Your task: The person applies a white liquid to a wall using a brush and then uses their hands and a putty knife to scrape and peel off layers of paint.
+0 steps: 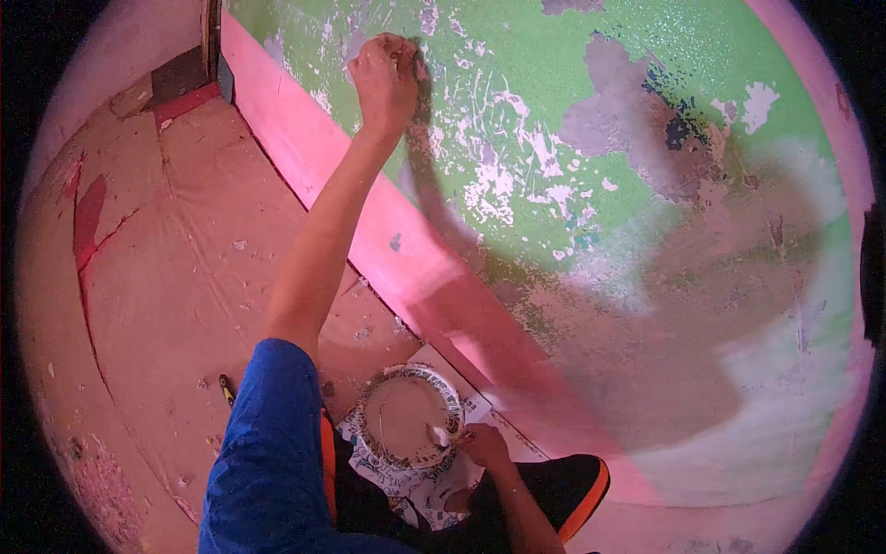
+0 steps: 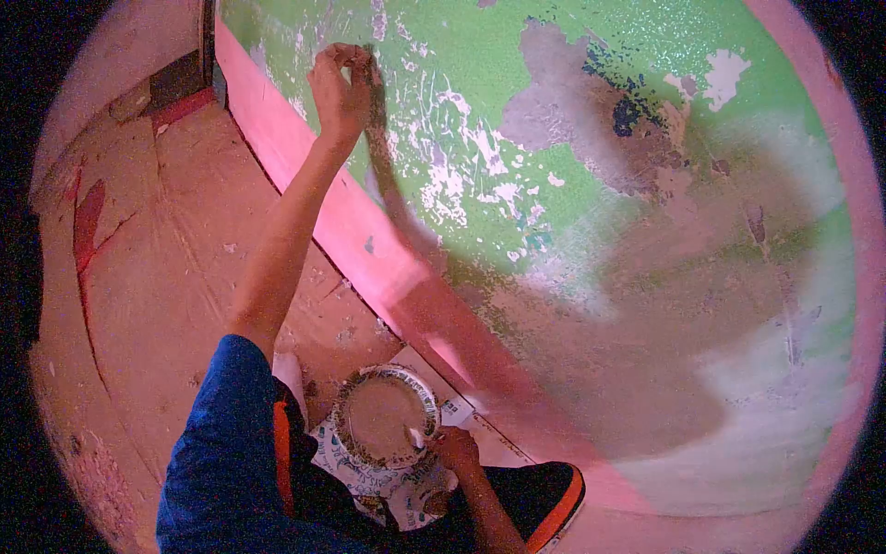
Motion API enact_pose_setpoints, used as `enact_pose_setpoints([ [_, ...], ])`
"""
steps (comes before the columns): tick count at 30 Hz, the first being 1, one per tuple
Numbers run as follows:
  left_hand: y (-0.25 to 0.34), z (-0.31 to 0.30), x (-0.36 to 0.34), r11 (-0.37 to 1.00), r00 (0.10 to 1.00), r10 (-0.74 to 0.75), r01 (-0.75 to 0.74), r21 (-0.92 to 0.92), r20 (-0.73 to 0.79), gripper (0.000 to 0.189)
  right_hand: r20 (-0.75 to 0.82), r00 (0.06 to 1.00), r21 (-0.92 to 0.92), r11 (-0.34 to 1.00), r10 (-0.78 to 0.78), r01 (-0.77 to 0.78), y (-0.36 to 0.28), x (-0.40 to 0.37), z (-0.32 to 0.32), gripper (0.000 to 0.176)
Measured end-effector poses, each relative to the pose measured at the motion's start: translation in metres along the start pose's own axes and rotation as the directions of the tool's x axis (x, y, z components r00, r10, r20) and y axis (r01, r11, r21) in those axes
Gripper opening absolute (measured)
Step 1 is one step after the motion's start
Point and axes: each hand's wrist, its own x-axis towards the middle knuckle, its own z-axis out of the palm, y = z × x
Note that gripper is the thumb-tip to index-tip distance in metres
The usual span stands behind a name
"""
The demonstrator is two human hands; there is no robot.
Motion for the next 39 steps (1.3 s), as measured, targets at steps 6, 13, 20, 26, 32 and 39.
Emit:
enact_pose_setpoints([
  [6, 0.002, 0.01, 0.0, 0.938, 0.936, -0.346, 0.347, -0.002, -0.068, 0.018, -0.052, 0.996, -0.016, 0.997, -0.073, 0.072, -0.004, -0.002, -0.003, 0.031],
  [13, -0.031, -0.029, -0.022, 0.726, 0.853, -0.52, 0.469, -0.503, 0.044, 0.015, 0.05, 0.999, -0.005, 1.0, -0.015, 0.015, -0.006, 0.0, -0.008, 0.041],
  [20, -0.02, -0.043, -0.049, 0.749, 0.803, -0.486, 0.586, -0.308, 0.346, 0.018, -0.016, 0.998, -0.018, 0.998, -0.06, 0.059, -0.012, 0.003, -0.003, 0.038],
  [26, -0.03, -0.035, -0.028, 0.774, 0.849, -0.48, 0.528, -0.348, 0.221, 0.018, -0.045, 0.996, -0.009, 0.997, -0.074, 0.074, -0.009, 0.0, -0.001, 0.035],
  [32, -0.029, -0.019, -0.018, 0.855, 0.917, -0.346, 0.396, -0.336, 0.198, 0.011, -0.041, 0.996, -0.009, 0.997, -0.073, 0.073, -0.01, 0.0, -0.002, 0.03],
  [39, -0.027, -0.017, -0.012, 0.995, 0.986, -0.101, 0.102, 0.001, 0.13, 0.01, -0.067, 0.992, -0.027, 0.994, -0.106, 0.104, -0.01, -0.003, -0.003, 0.028],
])
